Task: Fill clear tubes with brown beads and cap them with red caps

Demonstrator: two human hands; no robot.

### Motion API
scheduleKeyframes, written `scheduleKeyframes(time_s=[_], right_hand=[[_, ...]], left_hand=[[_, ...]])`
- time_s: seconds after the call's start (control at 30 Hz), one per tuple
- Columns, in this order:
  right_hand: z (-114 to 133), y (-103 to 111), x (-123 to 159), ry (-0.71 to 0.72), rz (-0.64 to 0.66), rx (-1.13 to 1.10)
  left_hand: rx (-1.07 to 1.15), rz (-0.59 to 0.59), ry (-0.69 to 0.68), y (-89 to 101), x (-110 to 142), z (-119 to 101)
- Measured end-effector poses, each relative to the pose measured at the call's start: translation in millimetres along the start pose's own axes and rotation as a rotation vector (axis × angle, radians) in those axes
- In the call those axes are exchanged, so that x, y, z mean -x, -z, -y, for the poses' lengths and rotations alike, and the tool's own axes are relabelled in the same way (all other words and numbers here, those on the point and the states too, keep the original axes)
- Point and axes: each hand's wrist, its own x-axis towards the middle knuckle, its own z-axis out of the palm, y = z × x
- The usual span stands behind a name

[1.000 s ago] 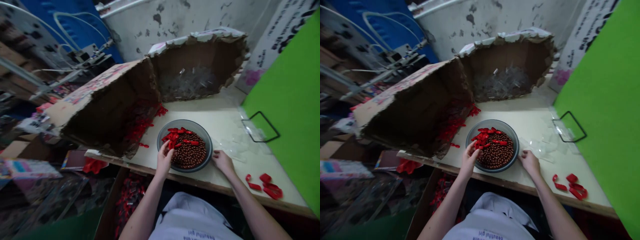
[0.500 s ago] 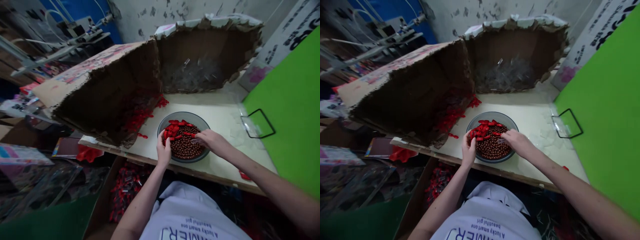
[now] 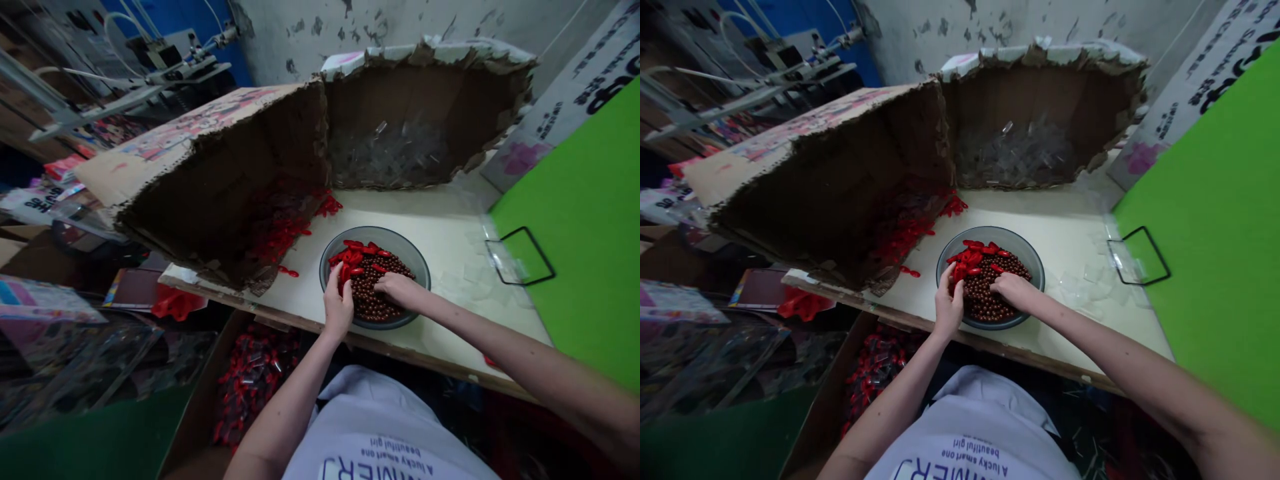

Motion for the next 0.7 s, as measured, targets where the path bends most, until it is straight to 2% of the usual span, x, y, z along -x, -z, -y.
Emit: scheduleKeyframes(time_s=[0.13,0.27,0.37,0.5,0.6,0.7], right_hand=[[-6,9,1,-0.028,0.001,-0.242],[-4,18,5,-0.071,-0.053,-0.450],[4,22,8,-0.129,-0.149,-0.631],[16,24,12,-0.208,-0.281,-1.060],[21,25,13,-0.221,-0.346,-1.172],[20,27,13,-0.236,-0.386,-1.183]], left_hand=[[0.072,0.018,0.072,2.6,-2,-2],[0.221,0.004,0.129,6.9,-7,-2],[0.326,0.000,0.204,11.0,-11,-3],[0.384,0.017,0.225,13.5,-13,-6],[0.387,0.020,0.231,11.5,-14,-5],[0.355,0.033,0.235,7.7,-15,-4]])
